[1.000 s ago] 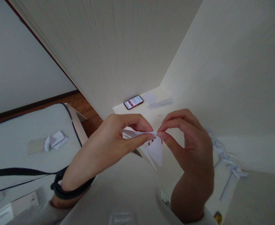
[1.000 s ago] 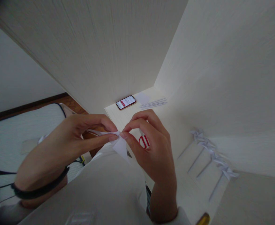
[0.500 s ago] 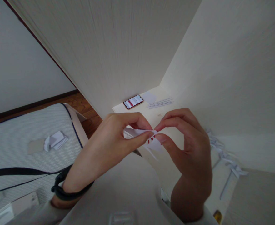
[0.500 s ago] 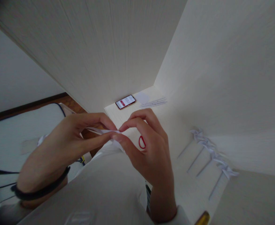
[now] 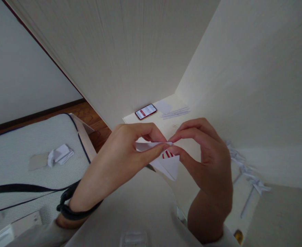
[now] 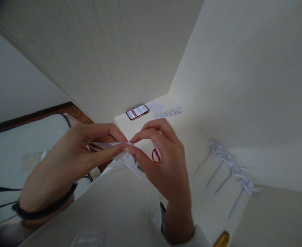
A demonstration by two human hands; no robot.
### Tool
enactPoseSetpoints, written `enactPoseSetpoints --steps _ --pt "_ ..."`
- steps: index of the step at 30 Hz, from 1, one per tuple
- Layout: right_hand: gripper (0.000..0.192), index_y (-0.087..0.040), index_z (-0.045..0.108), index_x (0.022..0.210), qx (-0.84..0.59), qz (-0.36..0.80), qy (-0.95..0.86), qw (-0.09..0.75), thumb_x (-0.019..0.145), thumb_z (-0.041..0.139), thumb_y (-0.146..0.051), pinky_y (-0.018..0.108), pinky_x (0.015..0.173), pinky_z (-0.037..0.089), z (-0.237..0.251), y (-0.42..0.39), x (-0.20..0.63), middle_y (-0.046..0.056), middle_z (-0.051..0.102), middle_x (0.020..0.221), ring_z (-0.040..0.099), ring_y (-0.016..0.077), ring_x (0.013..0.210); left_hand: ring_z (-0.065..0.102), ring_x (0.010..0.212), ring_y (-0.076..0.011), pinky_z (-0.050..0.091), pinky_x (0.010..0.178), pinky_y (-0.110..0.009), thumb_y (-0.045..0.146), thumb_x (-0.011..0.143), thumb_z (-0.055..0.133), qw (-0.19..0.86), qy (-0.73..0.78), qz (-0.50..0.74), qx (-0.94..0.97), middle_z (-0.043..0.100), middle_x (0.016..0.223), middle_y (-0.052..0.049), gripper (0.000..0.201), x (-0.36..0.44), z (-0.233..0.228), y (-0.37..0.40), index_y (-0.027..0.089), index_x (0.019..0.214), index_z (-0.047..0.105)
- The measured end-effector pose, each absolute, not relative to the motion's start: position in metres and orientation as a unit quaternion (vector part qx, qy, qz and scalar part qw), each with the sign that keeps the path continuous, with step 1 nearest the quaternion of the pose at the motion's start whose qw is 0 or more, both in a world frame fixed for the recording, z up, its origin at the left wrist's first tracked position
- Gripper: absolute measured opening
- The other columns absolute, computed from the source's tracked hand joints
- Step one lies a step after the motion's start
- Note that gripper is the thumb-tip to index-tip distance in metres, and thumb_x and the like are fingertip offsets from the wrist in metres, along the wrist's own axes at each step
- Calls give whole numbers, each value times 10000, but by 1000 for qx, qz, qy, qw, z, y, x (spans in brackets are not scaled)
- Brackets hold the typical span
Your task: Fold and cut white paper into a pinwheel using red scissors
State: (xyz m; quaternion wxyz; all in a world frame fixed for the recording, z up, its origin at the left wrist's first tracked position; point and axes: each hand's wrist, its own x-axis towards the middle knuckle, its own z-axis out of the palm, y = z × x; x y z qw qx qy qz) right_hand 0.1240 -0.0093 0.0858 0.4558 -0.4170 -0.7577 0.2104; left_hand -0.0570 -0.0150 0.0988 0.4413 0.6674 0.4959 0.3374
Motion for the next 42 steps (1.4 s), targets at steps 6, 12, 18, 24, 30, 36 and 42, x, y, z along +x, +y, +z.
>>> enactPoseSetpoints --steps 6,12,18,24,30,36,42 --pt "114 -222 679 782 -415 198 -754 469 777 757 -139 295 742 483 86 -9 122 -6 606 858 579 141 810 622 656 -137 434 582 -189 265 835 667 443 498 335 666 645 565 44 97 -59 96 -15 221 758 708" --pt "147 -220 685 770 -422 190 -750 473 777 727 -79 292 714 477 84 -9 121 -13 609 841 582 132 781 614 643 -132 435 585 -183 245 828 667 436 503 335 667 621 546 51 94 -59 96 -13 224 742 698" --pt "131 -197 687 760 -427 168 -744 486 787 716 -72 270 696 472 83 -10 118 -20 609 817 579 109 765 558 534 -104 418 535 -184 279 840 659 415 520 330 670 611 529 59 136 -58 100 -16 216 726 697" --pt "135 -219 694 758 -424 151 -731 512 778 734 -92 291 644 464 79 -10 117 -22 608 789 572 130 755 551 506 -86 426 543 -177 310 847 650 399 526 328 676 618 531 70 149 -58 101 -16 219 740 701" --pt "125 -234 696 731 -434 132 -723 521 778 729 -124 323 655 462 76 -11 114 -17 583 740 565 164 796 561 518 -85 403 500 -170 275 837 651 389 528 331 679 649 577 61 128 -59 98 -15 218 733 699" --pt "123 -236 706 736 -424 166 -719 525 781 745 -129 307 645 480 75 -10 116 -22 598 736 570 147 758 546 523 -88 379 462 -165 328 844 650 422 519 329 667 647 579 48 174 -59 97 -15 214 724 706" --pt "125 -242 741 823 -401 193 -724 527 834 700 -124 299 662 481 76 -9 120 -13 627 801 593 131 771 484 438 -72 373 449 -172 303 823 655 433 526 337 650 571 478 69 166 -58 101 -16 207 692 689"
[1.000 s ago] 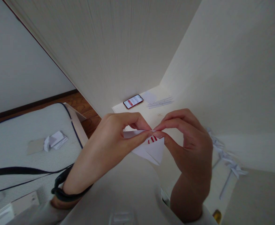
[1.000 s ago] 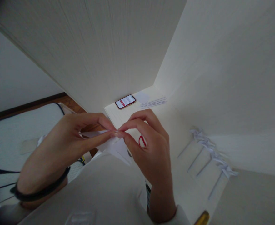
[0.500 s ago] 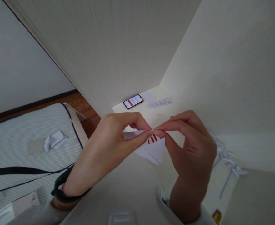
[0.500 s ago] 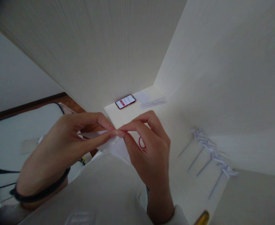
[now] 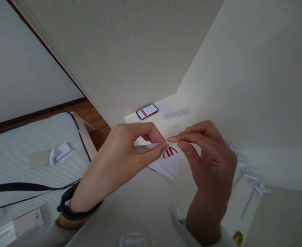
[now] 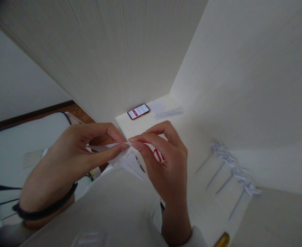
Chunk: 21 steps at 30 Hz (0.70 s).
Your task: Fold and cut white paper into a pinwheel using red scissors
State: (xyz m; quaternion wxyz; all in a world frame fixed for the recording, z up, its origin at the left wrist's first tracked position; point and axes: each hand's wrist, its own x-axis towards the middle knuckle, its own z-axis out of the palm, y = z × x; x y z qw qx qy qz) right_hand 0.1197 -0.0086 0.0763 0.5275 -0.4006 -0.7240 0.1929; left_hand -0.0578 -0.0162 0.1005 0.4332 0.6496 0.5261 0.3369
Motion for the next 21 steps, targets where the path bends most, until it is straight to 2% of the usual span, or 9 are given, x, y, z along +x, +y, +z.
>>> enactPoseSetpoints --steps 6,15,18,21 --pt "115 -219 706 775 -410 200 -725 517 791 726 -107 298 669 468 78 -9 118 -22 603 800 582 126 758 527 464 -72 384 466 -171 274 818 654 433 515 345 655 638 534 64 139 -56 101 -16 205 701 689" --pt "119 -230 680 753 -420 142 -728 523 790 712 -122 321 680 471 77 -11 115 -19 591 764 578 156 796 494 454 -57 400 501 -164 272 830 661 430 513 351 655 600 515 79 151 -57 101 -19 211 694 686" --pt "115 -226 677 744 -423 141 -731 517 791 708 -125 320 681 473 77 -11 115 -19 590 757 574 154 788 519 476 -60 400 500 -164 272 832 662 438 512 350 650 630 548 72 148 -56 101 -18 210 701 690" --pt "114 -224 683 751 -423 157 -727 517 794 714 -124 307 681 470 77 -12 116 -24 599 761 574 142 777 498 446 -59 405 509 -174 278 840 649 436 512 345 655 594 507 78 162 -55 102 -17 211 697 686"
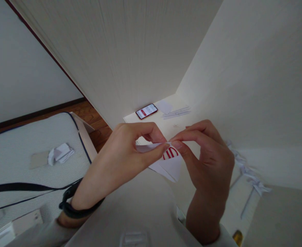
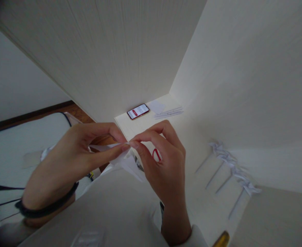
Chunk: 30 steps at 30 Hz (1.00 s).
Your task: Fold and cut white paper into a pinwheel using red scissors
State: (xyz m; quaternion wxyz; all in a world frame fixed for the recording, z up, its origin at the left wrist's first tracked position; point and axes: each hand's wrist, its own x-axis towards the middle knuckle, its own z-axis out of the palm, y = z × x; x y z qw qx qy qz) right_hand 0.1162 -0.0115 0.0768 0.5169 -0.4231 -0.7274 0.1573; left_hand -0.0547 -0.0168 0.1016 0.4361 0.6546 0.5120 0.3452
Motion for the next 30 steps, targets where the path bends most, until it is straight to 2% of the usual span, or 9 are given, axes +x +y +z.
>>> enactPoseSetpoints --steps 6,13,16,30 --pt "120 -230 699 767 -420 201 -721 513 775 726 -114 304 665 462 79 -12 117 -21 593 789 575 137 758 466 438 -71 413 527 -194 295 839 643 439 511 336 658 562 490 73 163 -56 101 -16 210 706 684" --pt "128 -233 689 740 -427 182 -720 515 770 739 -119 306 657 461 80 -10 116 -21 593 761 578 151 783 560 550 -122 422 526 -200 295 828 668 455 513 331 648 558 488 46 157 -57 102 -16 203 703 689" --pt "132 -231 688 735 -426 182 -716 522 782 723 -112 298 648 457 79 -11 116 -24 590 750 576 145 787 555 550 -115 421 517 -186 258 804 690 461 515 336 640 559 499 52 115 -56 104 -16 208 701 689" --pt "126 -239 680 734 -430 143 -711 537 807 695 -138 312 622 467 74 -11 113 -14 589 737 577 158 760 460 455 -90 359 433 -175 304 832 657 456 526 323 642 514 462 57 165 -55 105 -16 219 694 685"
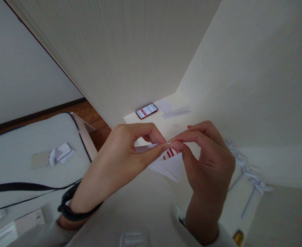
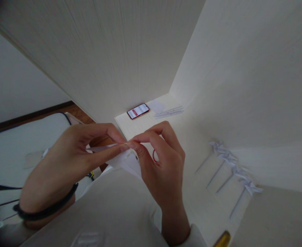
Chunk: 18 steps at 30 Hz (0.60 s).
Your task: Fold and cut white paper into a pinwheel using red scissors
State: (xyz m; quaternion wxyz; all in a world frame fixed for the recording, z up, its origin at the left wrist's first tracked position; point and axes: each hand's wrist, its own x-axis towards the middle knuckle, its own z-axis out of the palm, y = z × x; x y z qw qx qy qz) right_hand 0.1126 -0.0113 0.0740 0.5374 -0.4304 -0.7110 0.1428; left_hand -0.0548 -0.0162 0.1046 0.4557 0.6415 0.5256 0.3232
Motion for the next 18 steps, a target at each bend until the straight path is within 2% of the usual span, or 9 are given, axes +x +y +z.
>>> enactPoseSetpoints --steps 7,13,18 --pt "135 -238 669 705 -439 136 -706 539 793 731 -156 306 630 477 74 -11 110 -23 584 719 574 157 751 477 479 -91 382 489 -192 304 834 643 434 521 338 653 542 481 55 191 -55 105 -16 206 674 676" --pt "116 -258 734 813 -396 220 -710 540 813 721 -143 298 680 489 72 -7 120 -23 620 779 600 144 783 505 489 -92 403 499 -198 272 807 659 474 519 338 626 576 509 52 147 -57 103 -15 188 686 662" --pt "99 -272 725 832 -352 209 -714 568 785 753 -189 335 721 508 66 0 128 -9 615 836 608 167 804 562 558 -93 446 552 -196 258 795 669 548 475 337 601 613 578 45 147 -59 101 -8 177 674 649"
